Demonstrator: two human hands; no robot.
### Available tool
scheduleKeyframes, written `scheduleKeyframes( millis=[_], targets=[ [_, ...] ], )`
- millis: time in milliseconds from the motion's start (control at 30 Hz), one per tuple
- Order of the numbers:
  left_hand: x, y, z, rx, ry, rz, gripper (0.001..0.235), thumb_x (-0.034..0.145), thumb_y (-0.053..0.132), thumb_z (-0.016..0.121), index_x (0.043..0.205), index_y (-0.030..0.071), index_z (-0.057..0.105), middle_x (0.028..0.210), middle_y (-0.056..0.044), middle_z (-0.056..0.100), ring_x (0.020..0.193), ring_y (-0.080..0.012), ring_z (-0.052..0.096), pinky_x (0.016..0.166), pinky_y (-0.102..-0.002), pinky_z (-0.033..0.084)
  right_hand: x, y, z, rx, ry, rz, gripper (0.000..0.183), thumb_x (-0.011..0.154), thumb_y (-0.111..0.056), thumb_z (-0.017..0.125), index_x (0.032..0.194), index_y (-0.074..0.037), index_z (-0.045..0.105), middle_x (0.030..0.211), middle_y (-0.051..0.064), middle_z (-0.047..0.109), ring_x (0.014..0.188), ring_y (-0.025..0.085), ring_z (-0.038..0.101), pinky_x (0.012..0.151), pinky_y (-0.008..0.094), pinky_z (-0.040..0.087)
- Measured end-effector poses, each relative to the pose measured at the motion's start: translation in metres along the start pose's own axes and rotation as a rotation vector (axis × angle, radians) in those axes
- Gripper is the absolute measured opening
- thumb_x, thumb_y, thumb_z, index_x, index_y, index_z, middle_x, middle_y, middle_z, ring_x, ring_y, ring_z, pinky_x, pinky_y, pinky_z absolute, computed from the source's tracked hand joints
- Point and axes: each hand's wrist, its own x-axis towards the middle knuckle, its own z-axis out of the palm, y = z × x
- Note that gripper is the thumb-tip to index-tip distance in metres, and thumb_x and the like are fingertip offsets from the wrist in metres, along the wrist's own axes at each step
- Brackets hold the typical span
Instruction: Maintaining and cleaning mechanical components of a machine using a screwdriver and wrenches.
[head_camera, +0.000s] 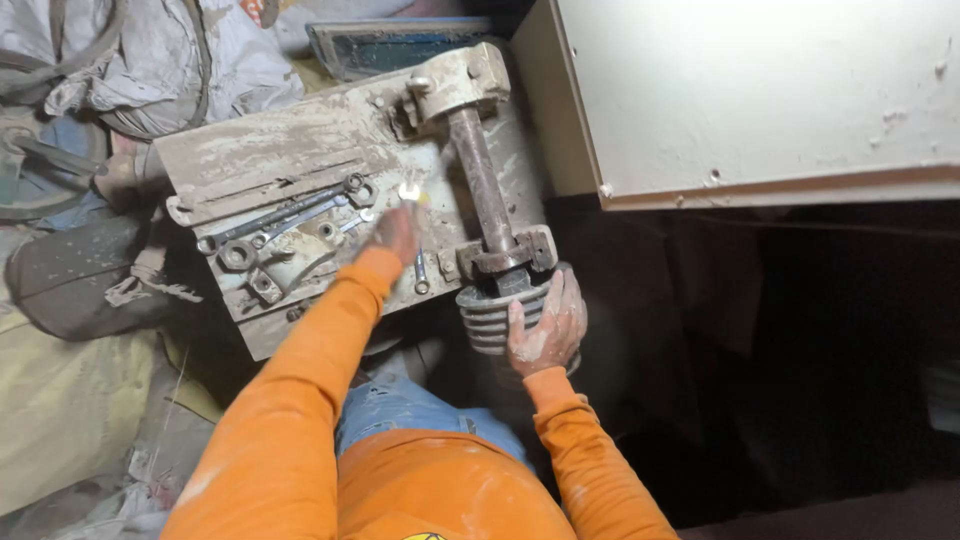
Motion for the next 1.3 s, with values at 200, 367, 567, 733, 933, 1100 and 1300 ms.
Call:
scheduleKeyframes(
  millis=[200, 367, 567, 733, 933, 1100, 1300],
  targets=[
    [-0.01, 0.041, -0.012, -0.003, -0.238, 0.265, 0.038, 0.106, 0.039, 0.043, 0.126, 0.008, 0.054, 0.084, -0.018, 0.067, 0.07, -0.0316, 0.063, 0.075, -0.049, 0.05, 0.004, 0.005, 0.0, 0.023, -0.045, 0.001, 0.076, 0.095, -0.044, 0.06, 0.148, 0.008, 0.043, 0.152, 0.031, 0.047, 0.14, 0.047, 0.047, 0.119, 0.055, 0.034],
    [-0.01, 0.121, -0.092, -0.164, -0.205, -0.193, 0.053, 0.111, 0.048, 0.031, 0.12, 0.002, 0.056, 0.081, -0.009, 0.053, 0.064, -0.0183, 0.054, 0.063, -0.039, 0.053, 0.004, 0.005, -0.002, 0.034, -0.055, 0.018, 0.071, 0.098, -0.043, 0.058, 0.148, 0.007, 0.045, 0.152, 0.028, 0.049, 0.14, 0.045, 0.047, 0.117, 0.058, 0.034],
    [0.001, 0.08, -0.044, -0.035, -0.254, -0.126, 0.028, 0.104, 0.015, 0.045, 0.125, -0.001, 0.056, 0.084, -0.013, 0.063, 0.062, -0.0216, 0.063, 0.057, -0.039, 0.061, 0.004, 0.004, -0.005, 0.007, -0.075, 0.021, 0.072, 0.097, -0.041, 0.058, 0.147, 0.008, 0.045, 0.151, 0.029, 0.048, 0.138, 0.046, 0.047, 0.115, 0.06, 0.034],
    [0.04, 0.031, 0.045, -0.097, 0.074, -0.136, 0.044, 0.106, 0.043, 0.051, 0.115, 0.002, 0.065, 0.093, -0.016, 0.064, 0.084, -0.0294, 0.063, 0.074, -0.05, 0.054, 0.009, 0.001, -0.006, -0.011, -0.101, 0.071, 0.073, 0.096, -0.043, 0.058, 0.147, 0.007, 0.045, 0.152, 0.027, 0.048, 0.139, 0.045, 0.046, 0.115, 0.06, 0.033],
    [-0.005, 0.067, -0.024, -0.086, -0.03, -0.002, 0.058, 0.105, 0.053, 0.042, 0.132, 0.002, 0.05, 0.084, -0.017, 0.066, 0.068, -0.0262, 0.065, 0.07, -0.044, 0.055, 0.006, 0.007, 0.0, -0.015, -0.089, 0.055, 0.073, 0.098, -0.044, 0.057, 0.148, 0.007, 0.044, 0.153, 0.029, 0.046, 0.14, 0.046, 0.045, 0.117, 0.059, 0.03],
    [0.025, 0.059, -0.046, 0.145, -0.222, -0.03, 0.056, 0.113, 0.05, 0.037, 0.115, -0.003, 0.055, 0.091, -0.016, 0.064, 0.064, -0.0205, 0.053, 0.058, -0.038, 0.054, 0.004, 0.003, -0.002, 0.005, -0.1, 0.058, 0.073, 0.098, -0.043, 0.058, 0.149, 0.008, 0.043, 0.153, 0.029, 0.047, 0.139, 0.046, 0.045, 0.119, 0.057, 0.032],
    [-0.013, 0.049, -0.001, -0.282, -0.28, -0.338, 0.044, 0.108, 0.043, 0.044, 0.104, 0.003, 0.061, 0.091, -0.015, 0.064, 0.065, -0.0197, 0.054, 0.055, -0.038, 0.049, 0.001, 0.008, 0.0, -0.014, -0.051, -0.017, 0.071, 0.098, -0.039, 0.06, 0.149, 0.008, 0.044, 0.153, 0.03, 0.047, 0.139, 0.046, 0.047, 0.117, 0.055, 0.033]
  ],
)
